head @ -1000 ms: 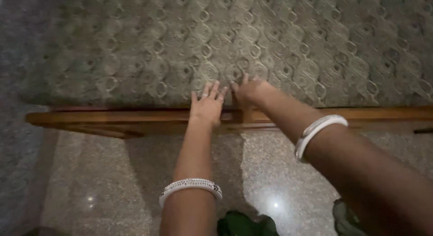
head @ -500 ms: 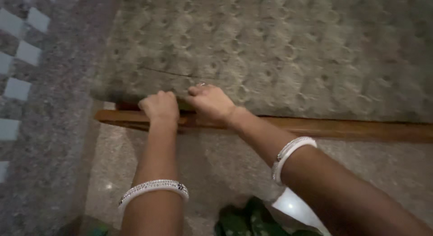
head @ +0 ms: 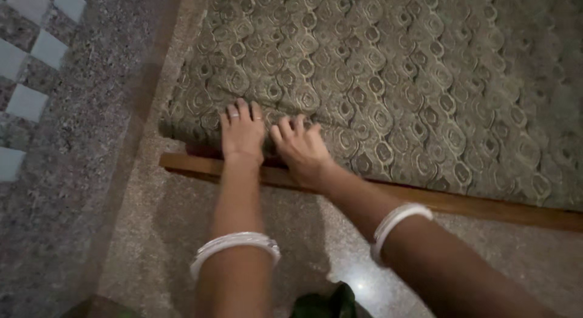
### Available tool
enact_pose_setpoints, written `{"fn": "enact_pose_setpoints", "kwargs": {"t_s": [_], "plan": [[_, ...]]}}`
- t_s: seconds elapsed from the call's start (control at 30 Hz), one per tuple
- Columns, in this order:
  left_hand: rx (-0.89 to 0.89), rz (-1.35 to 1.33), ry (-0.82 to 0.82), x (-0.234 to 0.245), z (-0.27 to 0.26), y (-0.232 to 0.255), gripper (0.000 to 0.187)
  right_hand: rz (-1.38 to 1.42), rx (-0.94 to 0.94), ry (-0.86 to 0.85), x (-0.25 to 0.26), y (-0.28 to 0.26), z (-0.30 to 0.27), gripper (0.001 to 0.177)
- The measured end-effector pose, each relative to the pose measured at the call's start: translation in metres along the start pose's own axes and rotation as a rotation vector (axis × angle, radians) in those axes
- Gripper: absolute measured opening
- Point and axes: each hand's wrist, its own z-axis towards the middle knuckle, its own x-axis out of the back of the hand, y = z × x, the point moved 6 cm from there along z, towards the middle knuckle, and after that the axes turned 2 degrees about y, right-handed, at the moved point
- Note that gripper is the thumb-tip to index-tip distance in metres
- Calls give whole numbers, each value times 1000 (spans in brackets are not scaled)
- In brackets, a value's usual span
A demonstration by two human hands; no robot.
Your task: The person folds a red pillow and a red patterned blanket on a bed, then folds a floral bedsheet and a grey patterned mat. The person also picks up a floral cloth from a nearby chair.
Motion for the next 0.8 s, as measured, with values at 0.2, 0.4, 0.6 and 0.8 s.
{"fn": "enact_pose_setpoints", "kwargs": {"t_s": [0.2,0.4,0.6,0.8], "plan": [[12,32,33,-6,4,3,119,286,-181,-37,-11,-6,12,78],[35,87,409,12,-16,-9,90,447,-221,-21,-38,26,27,60],[-95,58,275,13,-18,-19,57,509,-96,21,-20,44,17,68],[-62,51,-37,-2,-29,-27,87,283,70,-187,-14,17,-4,79]]}}
